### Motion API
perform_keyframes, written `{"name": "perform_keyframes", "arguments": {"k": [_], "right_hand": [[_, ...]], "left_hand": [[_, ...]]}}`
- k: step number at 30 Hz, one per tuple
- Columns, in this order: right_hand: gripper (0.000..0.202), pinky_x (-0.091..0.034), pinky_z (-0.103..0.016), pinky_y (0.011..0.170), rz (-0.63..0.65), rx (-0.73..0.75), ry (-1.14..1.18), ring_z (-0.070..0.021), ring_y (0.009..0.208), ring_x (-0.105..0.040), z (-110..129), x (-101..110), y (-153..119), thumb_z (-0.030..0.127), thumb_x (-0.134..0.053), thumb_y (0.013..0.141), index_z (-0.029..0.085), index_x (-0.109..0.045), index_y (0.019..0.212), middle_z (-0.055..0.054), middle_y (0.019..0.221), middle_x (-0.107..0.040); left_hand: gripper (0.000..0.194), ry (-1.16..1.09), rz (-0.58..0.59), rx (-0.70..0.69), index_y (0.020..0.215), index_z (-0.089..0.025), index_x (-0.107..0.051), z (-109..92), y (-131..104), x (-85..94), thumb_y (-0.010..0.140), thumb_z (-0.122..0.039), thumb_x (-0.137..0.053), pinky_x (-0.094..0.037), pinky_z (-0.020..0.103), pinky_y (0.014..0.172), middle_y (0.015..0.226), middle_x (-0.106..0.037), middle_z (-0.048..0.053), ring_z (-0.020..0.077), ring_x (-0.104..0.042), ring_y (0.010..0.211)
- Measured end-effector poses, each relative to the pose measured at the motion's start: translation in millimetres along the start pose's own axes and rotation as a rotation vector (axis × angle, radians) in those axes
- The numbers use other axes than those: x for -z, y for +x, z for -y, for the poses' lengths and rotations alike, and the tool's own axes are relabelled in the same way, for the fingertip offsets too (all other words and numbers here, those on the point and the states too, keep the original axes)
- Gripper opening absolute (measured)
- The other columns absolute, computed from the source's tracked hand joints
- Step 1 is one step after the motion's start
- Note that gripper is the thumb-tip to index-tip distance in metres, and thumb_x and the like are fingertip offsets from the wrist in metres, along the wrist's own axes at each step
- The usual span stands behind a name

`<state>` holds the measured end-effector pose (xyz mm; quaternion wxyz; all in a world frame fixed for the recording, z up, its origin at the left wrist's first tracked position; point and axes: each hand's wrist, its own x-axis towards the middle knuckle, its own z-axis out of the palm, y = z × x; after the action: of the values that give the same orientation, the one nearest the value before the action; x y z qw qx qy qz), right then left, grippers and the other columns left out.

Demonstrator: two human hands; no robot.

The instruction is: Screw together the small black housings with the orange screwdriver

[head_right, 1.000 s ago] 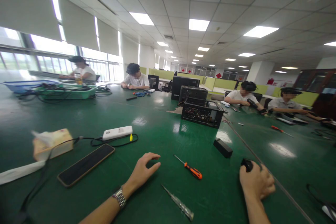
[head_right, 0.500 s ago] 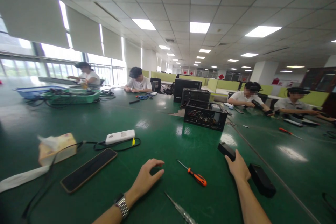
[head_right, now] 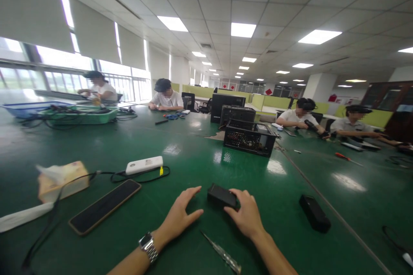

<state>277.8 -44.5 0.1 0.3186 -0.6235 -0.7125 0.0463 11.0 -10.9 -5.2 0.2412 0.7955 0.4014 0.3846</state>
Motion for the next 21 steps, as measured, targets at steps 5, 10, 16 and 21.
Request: {"name": "perform_keyframes", "arguments": {"k": [5, 10, 16, 21], "right_hand": [[0.051, -0.041, -0.037, 0.088, 0.155, 0.072, -0.037, -0.0257, 0.100, -0.055, 43.1, -12.6, -9.2, 0.041, -0.067, 0.076, 0.024, -0.059, 0.124, -0.008, 0.112, -0.066], [0.059, -0.037, -0.041, 0.098, 0.106, 0.066, -0.006, -0.0269, 0.118, -0.047, 12.2, -2.2, -14.4, 0.047, -0.055, 0.084, 0.024, -0.047, 0.138, -0.010, 0.130, -0.056], [0.031, -0.046, -0.038, 0.080, 0.100, -0.112, 0.045, -0.0259, 0.090, -0.061, -34.3, 18.7, -27.0, 0.045, -0.058, 0.080, 0.025, -0.070, 0.101, -0.007, 0.098, -0.068], [0.042, -0.045, -0.028, 0.055, -0.097, -0.217, 0.472, -0.0164, 0.055, -0.055, -29.3, 26.9, -27.3, 0.050, -0.051, 0.084, 0.017, -0.063, 0.109, 0.000, 0.067, -0.063]], "left_hand": [[0.067, 0.074, 0.120, -0.073, 0.141, -0.030, -0.040, 2.6, 2.2, -4.9, 0.080, -0.027, -0.067, -0.034, 0.044, 0.109, 0.141, -0.049, 0.007, 0.0263, -0.043, 0.129], [0.048, 0.112, 0.140, -0.072, 0.131, -0.027, -0.052, 0.8, 8.2, -8.3, 0.084, -0.024, -0.061, -0.040, 0.043, 0.101, 0.129, -0.058, 0.007, 0.0259, -0.051, 0.118], [0.041, 0.059, 0.068, -0.027, 0.119, -0.023, -0.059, -4.0, 8.3, -5.1, 0.079, -0.024, -0.067, -0.046, 0.038, 0.092, 0.114, -0.062, 0.007, 0.0246, -0.058, 0.103], [0.038, 0.033, -0.090, -0.060, 0.115, -0.023, -0.061, -7.2, 7.2, -0.5, 0.078, -0.018, -0.067, -0.047, 0.037, 0.094, 0.113, -0.058, 0.005, 0.0232, -0.057, 0.104]]}}
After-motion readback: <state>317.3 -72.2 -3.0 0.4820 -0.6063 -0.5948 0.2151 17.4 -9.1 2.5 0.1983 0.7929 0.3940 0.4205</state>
